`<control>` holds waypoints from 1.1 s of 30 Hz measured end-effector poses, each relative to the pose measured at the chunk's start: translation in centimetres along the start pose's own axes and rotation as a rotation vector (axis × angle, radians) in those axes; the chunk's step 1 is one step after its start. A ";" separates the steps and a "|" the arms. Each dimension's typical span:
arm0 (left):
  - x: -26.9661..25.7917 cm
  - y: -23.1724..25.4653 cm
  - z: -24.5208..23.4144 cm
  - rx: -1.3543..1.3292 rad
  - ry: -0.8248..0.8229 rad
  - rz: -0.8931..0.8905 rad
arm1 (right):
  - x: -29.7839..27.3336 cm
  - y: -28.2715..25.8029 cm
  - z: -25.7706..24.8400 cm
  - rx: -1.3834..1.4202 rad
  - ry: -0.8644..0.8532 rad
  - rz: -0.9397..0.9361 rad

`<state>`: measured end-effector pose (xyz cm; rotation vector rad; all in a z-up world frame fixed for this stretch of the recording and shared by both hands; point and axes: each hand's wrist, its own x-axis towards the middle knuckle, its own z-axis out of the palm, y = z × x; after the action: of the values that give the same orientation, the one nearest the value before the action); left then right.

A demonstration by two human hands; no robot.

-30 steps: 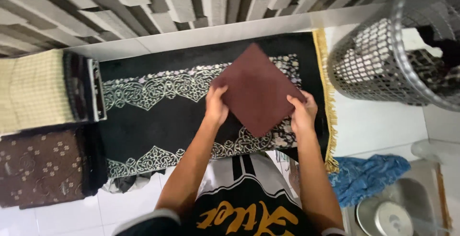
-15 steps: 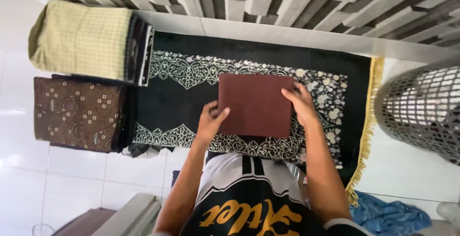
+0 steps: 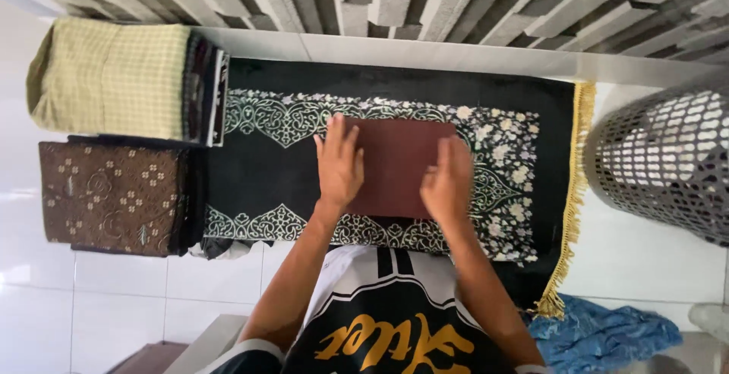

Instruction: Take a piece of brown cloth from a basket, fold it neatly on a surface, and place it on a stack of folded items.

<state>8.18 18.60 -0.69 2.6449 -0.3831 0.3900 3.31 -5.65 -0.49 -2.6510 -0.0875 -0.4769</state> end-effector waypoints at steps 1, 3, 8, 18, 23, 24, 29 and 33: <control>-0.3 0.9 0.4 -0.005 -0.006 0.007 | 0.6 -1.8 0.1 -0.005 0.001 0.009; -0.9 2.8 1.2 0.083 -0.204 0.106 | 1.9 -5.3 0.4 0.038 -0.032 -0.186; -0.3 3.6 1.9 0.191 -0.368 0.104 | 2.1 -4.4 3.4 -0.090 -0.138 -0.152; -1.2 -5.0 -0.9 0.243 -0.418 -0.087 | 0.1 3.0 2.3 -0.157 -0.298 0.223; 0.8 -6.3 1.3 0.011 -0.168 -0.051 | 4.4 1.5 -0.7 -0.101 -0.313 0.148; 2.2 -6.3 1.6 -0.099 -0.083 0.015 | 6.7 -0.1 -2.3 -0.138 -0.240 0.005; 6.2 -5.0 5.4 0.200 -0.486 0.121 | 7.1 6.3 8.4 -0.166 -0.383 -0.248; 8.9 -4.7 6.9 0.327 -0.727 0.106 | 9.6 6.8 10.1 -0.231 -0.680 -0.057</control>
<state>19.38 17.71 -5.49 3.0198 -0.7310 -0.5532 16.43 -7.47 -8.51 -2.9230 -0.3299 0.4416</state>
